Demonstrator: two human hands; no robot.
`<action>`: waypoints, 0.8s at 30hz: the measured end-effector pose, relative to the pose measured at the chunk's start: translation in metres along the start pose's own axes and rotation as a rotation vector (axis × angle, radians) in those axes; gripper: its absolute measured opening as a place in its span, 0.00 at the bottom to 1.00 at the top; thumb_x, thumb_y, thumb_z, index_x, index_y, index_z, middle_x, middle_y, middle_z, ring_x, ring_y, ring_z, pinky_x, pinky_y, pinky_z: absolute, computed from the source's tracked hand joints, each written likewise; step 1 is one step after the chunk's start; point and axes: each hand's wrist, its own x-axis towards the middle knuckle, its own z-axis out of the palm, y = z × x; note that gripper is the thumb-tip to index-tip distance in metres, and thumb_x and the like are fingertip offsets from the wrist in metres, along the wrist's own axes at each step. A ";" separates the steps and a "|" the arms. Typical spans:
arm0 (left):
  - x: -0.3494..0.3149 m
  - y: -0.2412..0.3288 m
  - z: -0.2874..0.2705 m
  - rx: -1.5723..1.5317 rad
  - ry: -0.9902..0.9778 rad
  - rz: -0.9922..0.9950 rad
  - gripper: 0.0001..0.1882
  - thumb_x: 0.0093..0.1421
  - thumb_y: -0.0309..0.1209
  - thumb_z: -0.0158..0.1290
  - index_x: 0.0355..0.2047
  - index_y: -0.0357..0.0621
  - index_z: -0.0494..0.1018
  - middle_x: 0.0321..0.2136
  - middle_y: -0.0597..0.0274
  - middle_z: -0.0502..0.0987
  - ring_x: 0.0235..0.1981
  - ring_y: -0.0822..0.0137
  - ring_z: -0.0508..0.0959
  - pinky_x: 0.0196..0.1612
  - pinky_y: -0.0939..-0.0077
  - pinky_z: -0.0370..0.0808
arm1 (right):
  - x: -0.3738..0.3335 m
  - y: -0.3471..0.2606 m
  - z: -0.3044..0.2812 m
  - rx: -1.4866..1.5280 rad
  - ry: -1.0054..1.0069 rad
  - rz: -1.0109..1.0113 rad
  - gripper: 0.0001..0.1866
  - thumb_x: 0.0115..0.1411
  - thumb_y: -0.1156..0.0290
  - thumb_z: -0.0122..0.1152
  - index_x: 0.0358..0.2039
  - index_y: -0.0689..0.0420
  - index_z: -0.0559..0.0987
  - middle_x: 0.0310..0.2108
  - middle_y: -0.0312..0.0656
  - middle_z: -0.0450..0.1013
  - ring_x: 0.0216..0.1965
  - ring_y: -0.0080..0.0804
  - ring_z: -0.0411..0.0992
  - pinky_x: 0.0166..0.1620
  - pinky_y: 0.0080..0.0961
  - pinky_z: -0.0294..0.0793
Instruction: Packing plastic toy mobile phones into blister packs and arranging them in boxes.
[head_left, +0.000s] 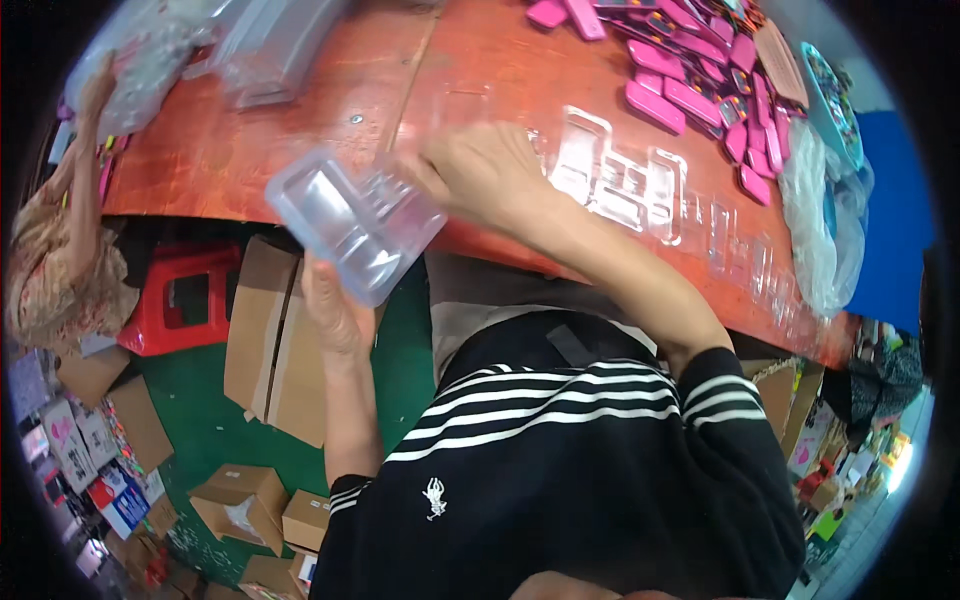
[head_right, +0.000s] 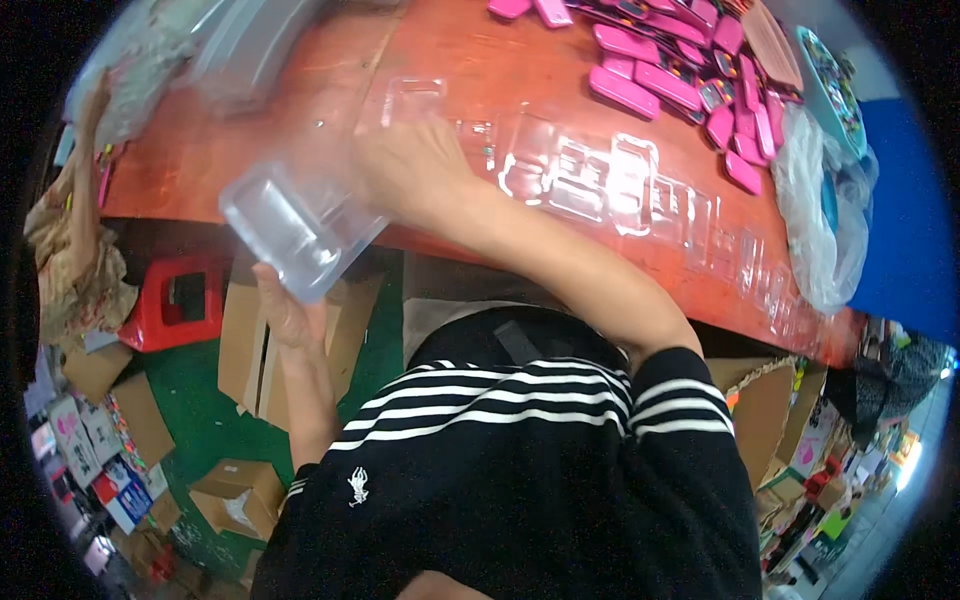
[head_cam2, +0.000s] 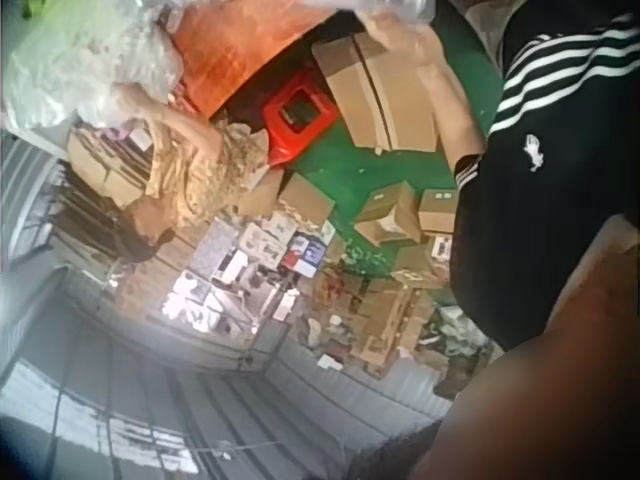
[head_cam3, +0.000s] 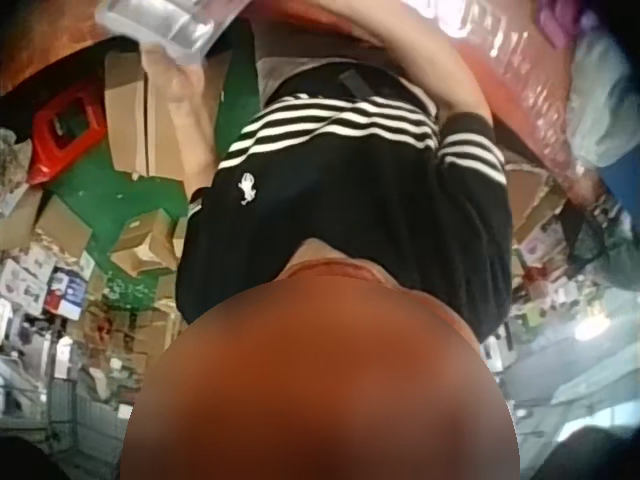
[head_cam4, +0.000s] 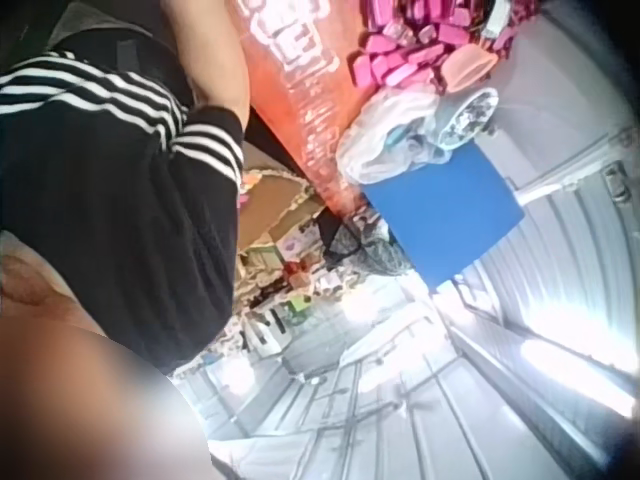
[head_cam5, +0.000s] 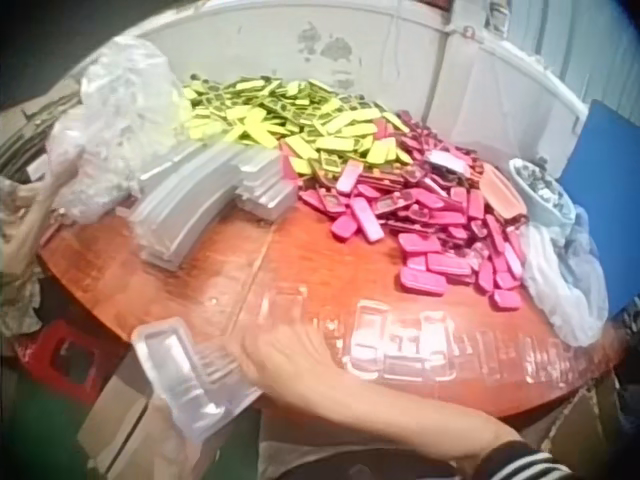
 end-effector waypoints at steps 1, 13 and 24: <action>0.002 -0.001 -0.001 -0.007 -0.007 -0.006 0.43 0.49 0.51 0.57 0.56 0.36 0.54 0.50 0.58 0.66 0.51 0.63 0.68 0.54 0.66 0.65 | -0.009 -0.007 -0.003 0.240 0.024 -0.077 0.14 0.54 0.57 0.55 0.24 0.54 0.78 0.20 0.43 0.73 0.22 0.40 0.73 0.24 0.31 0.69; 0.007 0.014 0.005 -0.045 -0.033 0.123 0.32 0.48 0.38 0.63 0.50 0.40 0.62 0.44 0.61 0.69 0.45 0.68 0.71 0.48 0.73 0.69 | -0.013 -0.041 -0.009 1.140 -0.355 0.125 0.09 0.51 0.69 0.61 0.23 0.63 0.76 0.15 0.38 0.65 0.18 0.21 0.63 0.22 0.19 0.62; -0.022 0.031 -0.058 0.108 0.101 0.147 0.39 0.53 0.53 0.52 0.57 0.41 0.55 0.53 0.60 0.64 0.54 0.63 0.65 0.57 0.63 0.60 | 0.089 -0.077 0.043 -0.165 0.186 -0.388 0.08 0.45 0.70 0.52 0.14 0.56 0.75 0.17 0.43 0.72 0.18 0.39 0.73 0.21 0.34 0.69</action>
